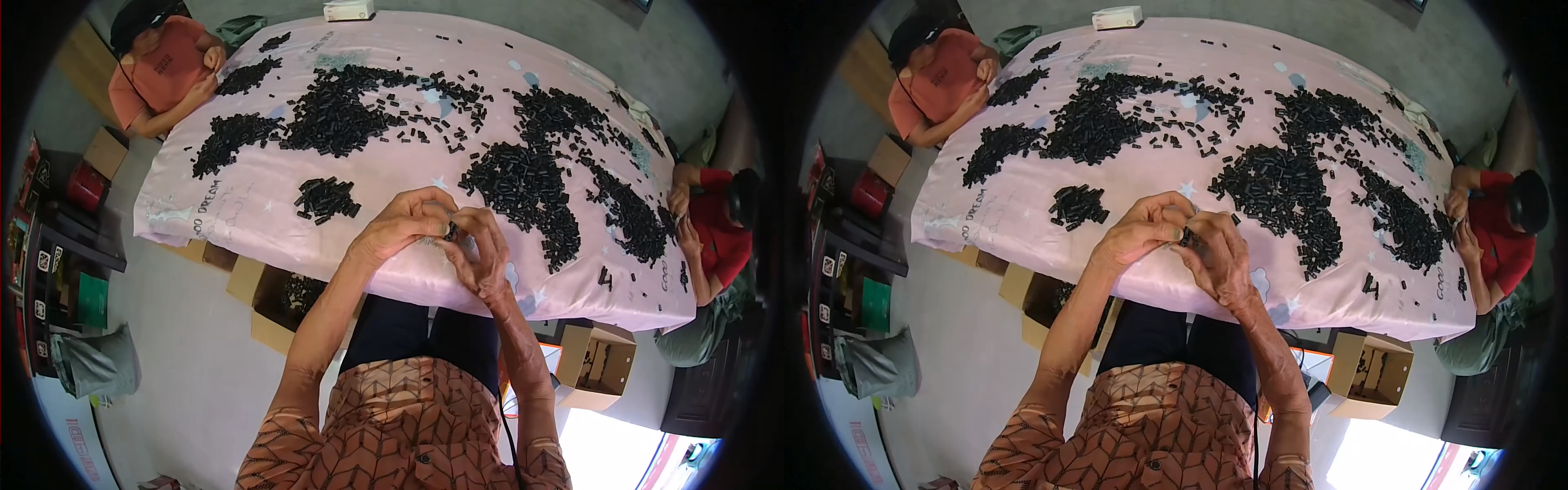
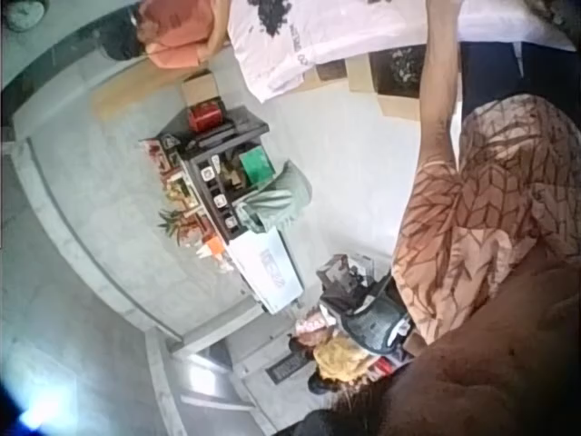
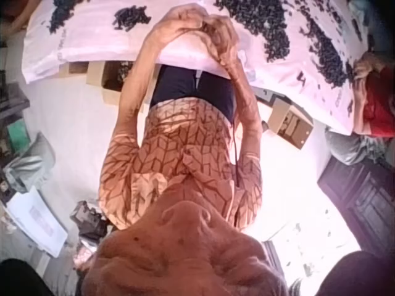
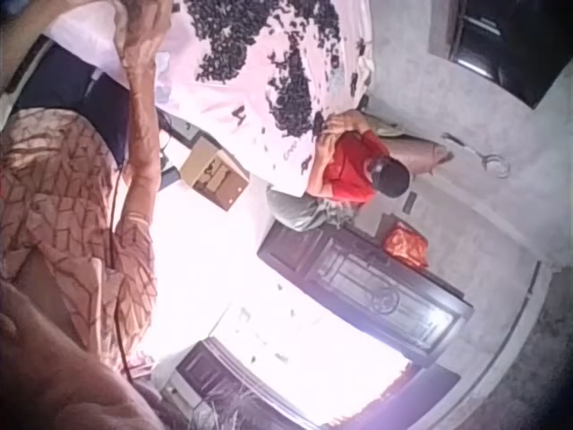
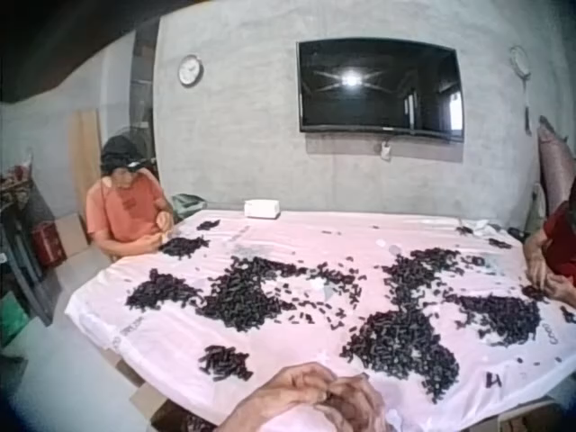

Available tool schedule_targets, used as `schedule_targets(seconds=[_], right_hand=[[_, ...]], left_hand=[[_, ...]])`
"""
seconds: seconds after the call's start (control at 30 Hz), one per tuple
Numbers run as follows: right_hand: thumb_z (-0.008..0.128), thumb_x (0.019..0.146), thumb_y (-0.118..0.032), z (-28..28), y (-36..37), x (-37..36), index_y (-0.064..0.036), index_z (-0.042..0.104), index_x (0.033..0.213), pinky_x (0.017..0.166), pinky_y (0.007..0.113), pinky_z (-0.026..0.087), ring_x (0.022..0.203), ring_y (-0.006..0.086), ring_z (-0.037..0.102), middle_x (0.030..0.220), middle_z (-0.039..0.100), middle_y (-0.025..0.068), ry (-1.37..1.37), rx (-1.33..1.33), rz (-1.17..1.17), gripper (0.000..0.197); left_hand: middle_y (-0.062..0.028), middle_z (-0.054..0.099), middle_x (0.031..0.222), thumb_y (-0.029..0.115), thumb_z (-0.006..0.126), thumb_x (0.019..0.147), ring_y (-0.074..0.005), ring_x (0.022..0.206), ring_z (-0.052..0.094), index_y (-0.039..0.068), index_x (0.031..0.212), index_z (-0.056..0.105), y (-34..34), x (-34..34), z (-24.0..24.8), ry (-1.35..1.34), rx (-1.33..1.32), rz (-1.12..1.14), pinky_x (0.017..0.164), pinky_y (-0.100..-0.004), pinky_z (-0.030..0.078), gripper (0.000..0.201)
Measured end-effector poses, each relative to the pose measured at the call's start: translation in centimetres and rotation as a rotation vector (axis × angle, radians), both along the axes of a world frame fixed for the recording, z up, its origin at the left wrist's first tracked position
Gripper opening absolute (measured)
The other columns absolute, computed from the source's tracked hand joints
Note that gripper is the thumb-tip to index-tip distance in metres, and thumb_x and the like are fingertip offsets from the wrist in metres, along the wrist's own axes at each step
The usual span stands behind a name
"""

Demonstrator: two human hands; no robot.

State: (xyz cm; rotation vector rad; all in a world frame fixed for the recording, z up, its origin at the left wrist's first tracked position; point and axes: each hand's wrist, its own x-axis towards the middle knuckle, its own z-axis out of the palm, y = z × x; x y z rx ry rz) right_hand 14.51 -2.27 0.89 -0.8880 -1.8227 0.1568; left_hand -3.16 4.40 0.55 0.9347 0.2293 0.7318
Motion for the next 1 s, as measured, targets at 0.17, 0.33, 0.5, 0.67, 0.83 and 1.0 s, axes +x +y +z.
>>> schedule_targets(seconds=[0.17,0.33,0.5,0.67,0.83,1.0], right_hand=[[0.082,0.072,-0.011,0.1,-0.2,-0.4,-0.0021,0.056,0.112,0.067,0.038,0.053,0.084,0.0308,0.061,0.106,0.058,0.0154,0.013,0.019,-0.002,0.049],[0.081,0.075,-0.014,-0.5,0.0,0.0,-0.0009,0.056,0.109,0.061,0.034,0.052,0.078,0.026,0.061,0.111,0.056,0.0173,0.089,-0.029,0.003,0.045],[0.074,0.083,-0.011,-0.3,0.2,-0.1,-0.0002,0.058,0.105,0.057,0.029,0.05,0.068,0.0177,0.057,0.109,0.056,0.0147,0.155,-0.036,-0.029,0.029],[0.072,0.084,-0.009,-0.1,0.2,-0.3,0.0,0.058,0.105,0.057,0.028,0.049,0.069,0.0174,0.056,0.108,0.056,0.0148,0.199,-0.012,-0.035,0.027],[0.07,0.085,-0.005,-1.0,0.6,-0.1,0.0009,0.058,0.107,0.056,0.027,0.049,0.067,0.0165,0.056,0.109,0.055,0.0156,0.171,0.049,-0.053,0.026],[0.067,0.085,0.0,0.0,-0.1,-0.4,0.0019,0.059,0.107,0.057,0.026,0.049,0.065,0.0142,0.058,0.102,0.058,0.0152,0.229,-0.031,-0.116,0.023]], left_hand=[[-0.0113,0.069,0.094,-0.001,0.065,0.083,-0.0136,0.081,0.065,-0.002,0.109,0.059,-0.5,-0.2,0.7,0.01,0.031,0.16,0.075,-0.0241,0.052,0.026],[-0.011,0.068,0.095,-0.003,0.066,0.084,-0.0161,0.079,0.066,-0.003,0.103,0.064,-1.9,-1.9,1.2,0.118,0.073,0.781,0.069,-0.026,0.054,0.019],[-0.003,0.064,0.091,-0.005,0.063,0.084,-0.008,0.082,0.06,0.001,0.102,0.066,-3.4,-8.0,1.5,0.416,0.427,1.28,0.075,-0.0199,0.048,0.019],[-0.0023,0.064,0.092,-0.006,0.063,0.083,-0.0097,0.082,0.058,-0.001,0.101,0.065,-3.3,-13.1,-0.3,0.618,0.453,1.502,0.077,-0.0232,0.047,0.019],[-0.0014,0.065,0.089,-0.004,0.065,0.083,-0.009,0.08,0.058,-0.002,0.1,0.066,-3.1,-15.1,-2.2,0.791,0.371,1.433,0.077,-0.0221,0.047,0.017],[-0.0036,0.067,0.087,0.001,0.064,0.086,-0.0099,0.078,0.058,-0.003,0.1,0.067,-2.9,-14.6,-2.3,0.79,0.392,1.468,0.075,-0.0227,0.048,0.015]])
